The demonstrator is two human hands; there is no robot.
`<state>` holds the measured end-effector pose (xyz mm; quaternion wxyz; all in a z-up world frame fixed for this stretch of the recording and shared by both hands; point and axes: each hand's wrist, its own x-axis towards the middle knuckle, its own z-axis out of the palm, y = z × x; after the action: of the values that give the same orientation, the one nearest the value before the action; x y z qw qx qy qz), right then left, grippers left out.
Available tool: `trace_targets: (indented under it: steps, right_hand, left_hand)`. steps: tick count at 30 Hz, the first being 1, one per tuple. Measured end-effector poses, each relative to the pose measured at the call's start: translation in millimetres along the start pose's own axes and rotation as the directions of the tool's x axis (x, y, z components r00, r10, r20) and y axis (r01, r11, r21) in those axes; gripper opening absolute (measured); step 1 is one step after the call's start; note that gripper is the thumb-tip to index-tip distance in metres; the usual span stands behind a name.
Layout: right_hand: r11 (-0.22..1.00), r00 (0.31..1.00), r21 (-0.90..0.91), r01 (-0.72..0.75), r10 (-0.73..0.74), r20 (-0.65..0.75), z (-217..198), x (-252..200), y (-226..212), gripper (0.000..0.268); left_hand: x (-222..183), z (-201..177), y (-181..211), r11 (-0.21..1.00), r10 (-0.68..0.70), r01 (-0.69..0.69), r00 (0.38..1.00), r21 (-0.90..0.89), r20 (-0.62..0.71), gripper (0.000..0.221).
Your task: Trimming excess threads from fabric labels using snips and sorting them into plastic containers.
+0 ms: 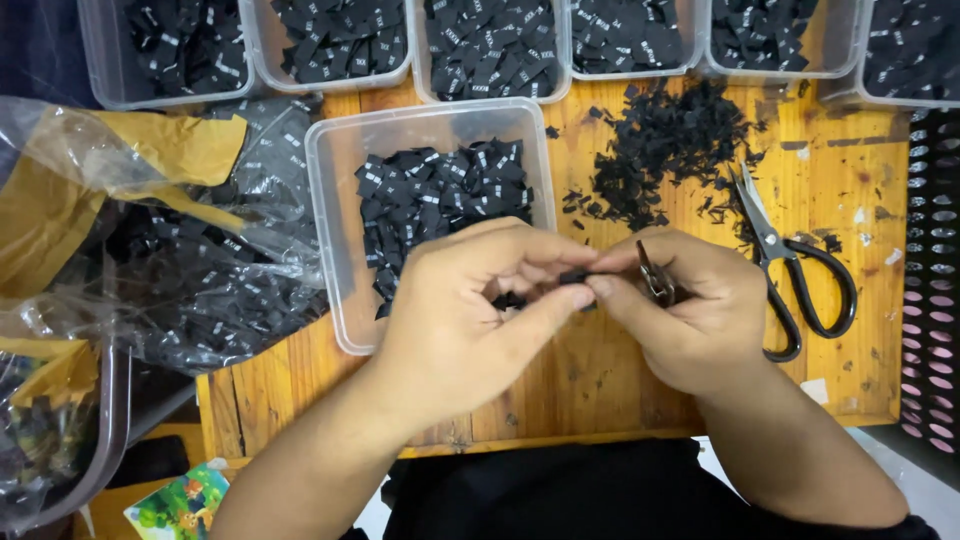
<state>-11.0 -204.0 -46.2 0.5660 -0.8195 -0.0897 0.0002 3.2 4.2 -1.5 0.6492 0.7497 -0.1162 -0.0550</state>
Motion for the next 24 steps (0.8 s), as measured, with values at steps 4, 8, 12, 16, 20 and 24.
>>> trace_targets:
  steps: [4,8,12,16,20,24]
  right_hand:
    - [0.999,0.998,-0.007,0.04,-0.04,0.047,0,1,-1,0.021]
    - [0.997,1.0,0.074,0.007,-0.005,-0.023,-2,4,-1,0.025]
    - [0.999,0.998,0.03,0.021,-0.019,-0.063,-2,5,0,0.022]
    - [1.0,0.998,0.005,0.027,-0.027,-0.051,1,4,1,0.022]
    - [0.998,0.993,0.021,0.052,-0.049,-0.107,1,0,8,0.019]
    - [0.997,0.981,0.059,0.053,-0.04,-0.189,-1,-5,17,0.018]
  left_hand:
    - [1,-20,6,1.0,-0.012,0.012,1.0,-0.003,0.02,0.017]
    - [0,-60,-2,0.917,0.177,-0.145,0.983,0.372,-0.052,0.015]
    - [-2,-80,-18,0.766,0.147,-0.083,0.988,0.638,-0.048,0.02]
    - [-5,-66,-31,0.509,0.042,-0.02,0.999,0.86,-0.002,0.014]
    - [-7,-54,-31,0.303,0.132,-0.065,0.991,0.951,0.026,0.018]
    - [-3,-49,-35,0.501,0.16,-0.204,0.977,0.841,0.142,0.023]
